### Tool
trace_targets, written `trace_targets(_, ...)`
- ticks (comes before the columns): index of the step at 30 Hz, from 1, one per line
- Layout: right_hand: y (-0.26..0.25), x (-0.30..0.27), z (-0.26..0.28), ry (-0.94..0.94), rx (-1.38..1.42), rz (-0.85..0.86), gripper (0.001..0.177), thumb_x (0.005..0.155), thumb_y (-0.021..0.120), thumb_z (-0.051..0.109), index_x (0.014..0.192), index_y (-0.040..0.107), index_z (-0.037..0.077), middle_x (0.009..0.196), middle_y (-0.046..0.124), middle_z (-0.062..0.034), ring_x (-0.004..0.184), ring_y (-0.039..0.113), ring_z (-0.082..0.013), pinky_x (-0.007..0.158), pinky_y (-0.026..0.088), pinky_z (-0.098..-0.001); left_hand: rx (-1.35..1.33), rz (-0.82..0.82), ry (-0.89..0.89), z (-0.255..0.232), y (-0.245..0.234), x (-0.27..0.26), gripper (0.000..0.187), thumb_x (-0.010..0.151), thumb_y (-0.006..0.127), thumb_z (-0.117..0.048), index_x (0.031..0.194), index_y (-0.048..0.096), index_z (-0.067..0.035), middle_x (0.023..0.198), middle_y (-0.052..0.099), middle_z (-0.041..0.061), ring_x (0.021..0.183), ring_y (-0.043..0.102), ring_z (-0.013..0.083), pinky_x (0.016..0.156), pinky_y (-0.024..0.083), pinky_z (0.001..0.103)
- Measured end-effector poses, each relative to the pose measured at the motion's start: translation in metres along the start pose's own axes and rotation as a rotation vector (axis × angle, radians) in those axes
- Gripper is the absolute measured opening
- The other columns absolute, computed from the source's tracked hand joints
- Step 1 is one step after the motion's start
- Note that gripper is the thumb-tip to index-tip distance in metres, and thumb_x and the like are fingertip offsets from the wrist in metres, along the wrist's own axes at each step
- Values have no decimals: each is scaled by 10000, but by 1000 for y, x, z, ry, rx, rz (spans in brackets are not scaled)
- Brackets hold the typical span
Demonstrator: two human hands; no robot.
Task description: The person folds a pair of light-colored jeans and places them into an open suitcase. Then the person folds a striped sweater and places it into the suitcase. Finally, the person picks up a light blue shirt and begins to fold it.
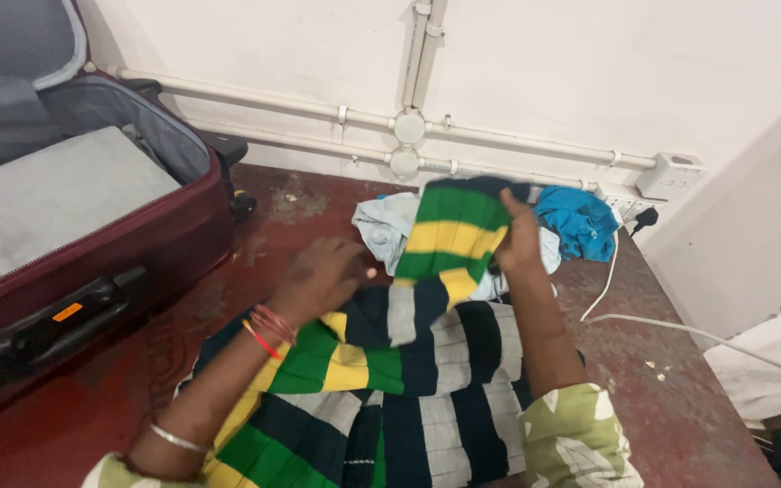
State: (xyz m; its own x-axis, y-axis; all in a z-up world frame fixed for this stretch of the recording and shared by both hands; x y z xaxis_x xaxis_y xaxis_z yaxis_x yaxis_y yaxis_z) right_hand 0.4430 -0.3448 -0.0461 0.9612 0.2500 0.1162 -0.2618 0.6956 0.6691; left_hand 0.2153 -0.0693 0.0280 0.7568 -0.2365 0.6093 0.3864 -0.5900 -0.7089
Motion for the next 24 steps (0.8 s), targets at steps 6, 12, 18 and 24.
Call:
trace_targets(6,49,-30,95,-333,30,18,317,1067,524,300,1184,645,32,1123,736,-98,1023,730,-238,936,584,-386,-290,465,-191,41,46,-16,350,852,785,-285,1100,659,-73,917,684,133,850,671,321,768,520,436)
trace_targets(12,33,-18,134,-495,-254,-317,109,1011,633,154,1053,558,88,932,636,-35,816,662,-163,685,529,-320,-199,-5,-118,40,-40,-1,240,879,765,-234,972,659,-40,862,630,126,783,607,298,736,498,403)
trace_targets(18,51,1,143,-533,-329,-392,180,867,638,51,940,483,105,853,579,-20,736,608,-123,576,472,-277,-410,26,-174,33,-73,1,274,854,742,-270,984,638,-53,1229,584,49,905,621,260,737,512,374)
trace_targets(24,78,-9,145,-615,-205,-279,206,868,662,12,937,498,114,865,566,-20,746,584,-125,591,450,-259,-757,552,-101,1,4,-10,548,900,765,-342,1326,511,-109,1326,576,76,1214,558,179,973,476,341)
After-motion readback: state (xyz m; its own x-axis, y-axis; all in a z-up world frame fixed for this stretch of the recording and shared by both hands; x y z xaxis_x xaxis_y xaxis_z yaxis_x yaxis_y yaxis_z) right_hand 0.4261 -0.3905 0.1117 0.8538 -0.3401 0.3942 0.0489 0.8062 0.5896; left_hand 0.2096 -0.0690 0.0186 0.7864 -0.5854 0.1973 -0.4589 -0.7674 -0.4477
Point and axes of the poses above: each hand's wrist, its own x-axis towards the middle knuckle, its own y-axis out of the palm, z = x × y, the point moved 10 cm from there along x, towards the middle knuckle
